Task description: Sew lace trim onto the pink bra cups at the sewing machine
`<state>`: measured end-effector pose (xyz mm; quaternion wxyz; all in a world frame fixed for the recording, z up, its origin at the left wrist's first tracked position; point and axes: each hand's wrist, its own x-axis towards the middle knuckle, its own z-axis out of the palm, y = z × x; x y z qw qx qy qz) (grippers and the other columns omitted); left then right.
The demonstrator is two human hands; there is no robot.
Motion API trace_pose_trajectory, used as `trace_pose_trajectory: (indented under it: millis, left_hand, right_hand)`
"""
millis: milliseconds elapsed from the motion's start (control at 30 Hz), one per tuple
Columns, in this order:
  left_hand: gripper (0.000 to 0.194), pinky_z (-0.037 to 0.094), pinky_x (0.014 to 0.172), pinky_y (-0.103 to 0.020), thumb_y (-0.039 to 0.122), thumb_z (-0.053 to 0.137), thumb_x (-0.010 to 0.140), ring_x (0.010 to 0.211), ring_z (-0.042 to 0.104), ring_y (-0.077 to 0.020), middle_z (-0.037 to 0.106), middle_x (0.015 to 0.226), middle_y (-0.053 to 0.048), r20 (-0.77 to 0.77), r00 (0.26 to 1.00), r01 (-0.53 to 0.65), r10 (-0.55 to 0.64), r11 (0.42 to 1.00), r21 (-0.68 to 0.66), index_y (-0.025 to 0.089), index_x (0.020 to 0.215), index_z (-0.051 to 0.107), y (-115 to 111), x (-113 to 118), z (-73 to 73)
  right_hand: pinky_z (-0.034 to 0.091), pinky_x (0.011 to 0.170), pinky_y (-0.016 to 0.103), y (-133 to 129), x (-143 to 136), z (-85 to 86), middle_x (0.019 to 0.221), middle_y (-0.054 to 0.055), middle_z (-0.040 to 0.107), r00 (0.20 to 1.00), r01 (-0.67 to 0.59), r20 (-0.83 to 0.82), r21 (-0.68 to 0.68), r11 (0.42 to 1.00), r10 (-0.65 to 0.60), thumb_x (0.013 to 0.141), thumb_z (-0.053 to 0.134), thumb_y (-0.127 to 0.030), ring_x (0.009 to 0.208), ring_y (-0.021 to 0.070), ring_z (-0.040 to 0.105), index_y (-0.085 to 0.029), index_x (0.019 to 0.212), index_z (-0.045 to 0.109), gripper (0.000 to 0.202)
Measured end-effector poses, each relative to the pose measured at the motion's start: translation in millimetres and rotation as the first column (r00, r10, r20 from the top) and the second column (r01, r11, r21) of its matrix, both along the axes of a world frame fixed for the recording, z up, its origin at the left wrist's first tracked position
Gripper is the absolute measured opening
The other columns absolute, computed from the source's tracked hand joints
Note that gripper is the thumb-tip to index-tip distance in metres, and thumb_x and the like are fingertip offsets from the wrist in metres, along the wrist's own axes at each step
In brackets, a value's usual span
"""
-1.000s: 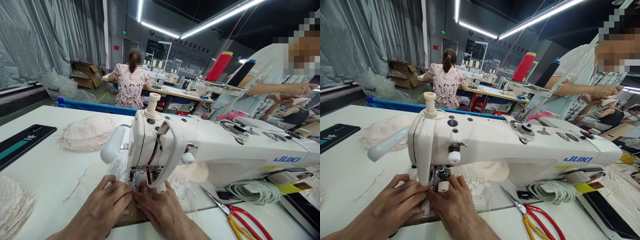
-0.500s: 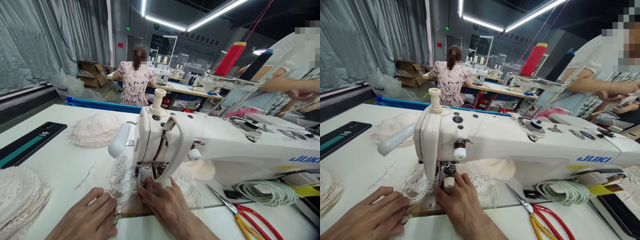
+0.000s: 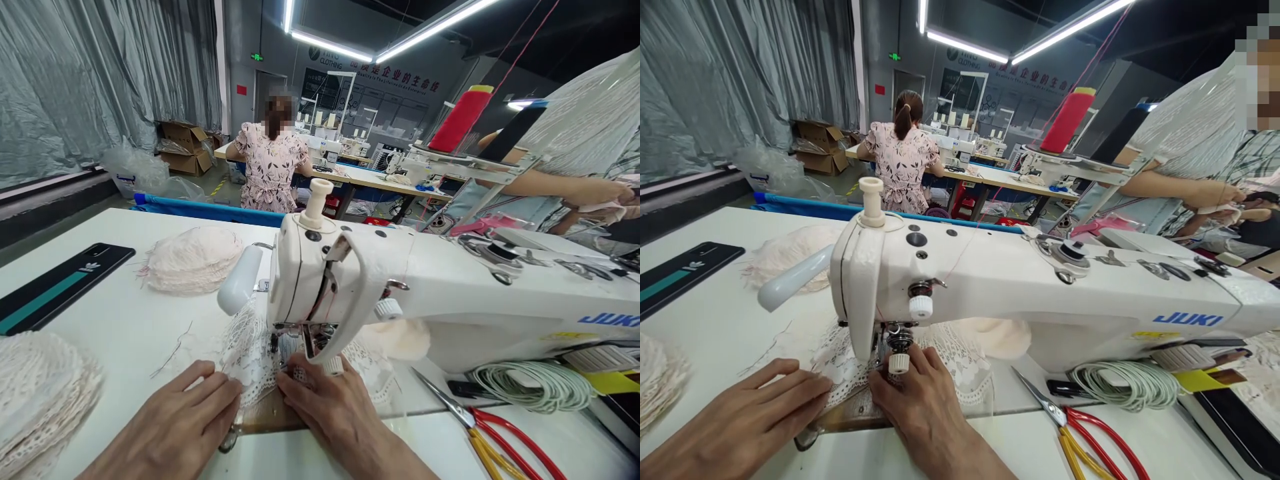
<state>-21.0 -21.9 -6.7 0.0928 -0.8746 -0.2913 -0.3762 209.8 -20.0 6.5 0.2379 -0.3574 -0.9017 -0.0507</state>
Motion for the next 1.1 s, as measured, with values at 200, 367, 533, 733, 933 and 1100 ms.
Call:
trace_pose_trajectory:
  millis: [200,367,533,733,933,1100]
  left_hand:
    - [0.033,0.037,0.088,-0.033,0.013,0.033,0.099,0.082,0.058,-0.0163,0.069,0.09,-0.004,-0.155,0.985,0.082,-0.076,0.996,0.033,0.015,0.089,0.065,10.9,5.3,6.0]
    - [0.028,0.038,0.084,-0.031,0.009,0.038,0.096,0.079,0.057,-0.0142,0.066,0.088,-0.001,-0.167,0.981,0.102,-0.1,0.995,0.004,0.017,0.092,0.064,26.9,22.0,-15.0]
    - [0.03,0.037,0.087,-0.033,0.009,0.036,0.098,0.082,0.057,-0.0144,0.067,0.093,-0.002,-0.161,0.978,0.141,-0.135,0.99,0.025,0.016,0.088,0.064,27.0,22.3,-21.4]
    - [0.032,0.038,0.086,-0.031,0.009,0.037,0.098,0.079,0.058,-0.0126,0.067,0.088,-0.002,-0.065,0.987,0.15,-0.148,0.989,0.016,0.016,0.08,0.063,26.7,24.8,-12.4]
    - [0.028,0.035,0.092,-0.033,0.009,0.04,0.097,0.083,0.057,-0.0131,0.068,0.098,-0.001,-0.139,0.983,0.12,-0.116,0.993,0.022,0.017,0.084,0.064,25.8,23.3,-18.1]
    - [0.03,0.037,0.086,-0.032,0.008,0.039,0.096,0.078,0.055,-0.0127,0.069,0.095,0.0,-0.137,0.985,0.112,-0.108,0.993,0.026,0.016,0.081,0.064,25.8,22.8,-17.7]
  right_hand:
    - [0.042,0.063,0.033,0.2,1.0,-5.8,0.082,0.007,0.066,1.0,0.002,-0.021,0.019,1.0,-0.001,0.092,0.047,-0.015,0.071,0.0201,0.057,-0.021,0.107,0.061,0.022]
    - [0.044,0.068,0.035,1.0,0.4,-6.9,0.076,0.007,0.064,1.0,0.008,-0.031,0.031,0.999,-0.007,0.092,0.045,-0.016,0.075,0.0213,0.058,-0.02,0.1,0.062,0.019]
    - [0.044,0.069,0.033,2.0,1.7,-3.4,0.07,0.005,0.061,1.0,0.012,-0.016,-0.002,1.0,-0.012,0.095,0.043,-0.02,0.075,0.0204,0.057,-0.02,0.096,0.064,0.021]
    - [0.042,0.07,0.031,-0.1,3.6,-0.8,0.076,0.004,0.062,1.0,-0.006,-0.022,-0.039,0.999,0.005,0.097,0.042,-0.024,0.078,0.0183,0.057,-0.026,0.109,0.062,0.024]
    - [0.039,0.072,0.034,-1.2,4.9,-2.1,0.081,0.003,0.064,0.999,-0.041,0.023,-0.063,0.997,0.042,0.096,0.045,-0.028,0.082,0.0198,0.056,-0.027,0.107,0.062,0.02]
    - [0.038,0.071,0.034,-0.3,7.2,-1.9,0.081,0.003,0.064,0.998,-0.058,0.027,-0.072,0.996,0.06,0.095,0.047,-0.027,0.079,0.0185,0.055,-0.025,0.104,0.062,0.017]
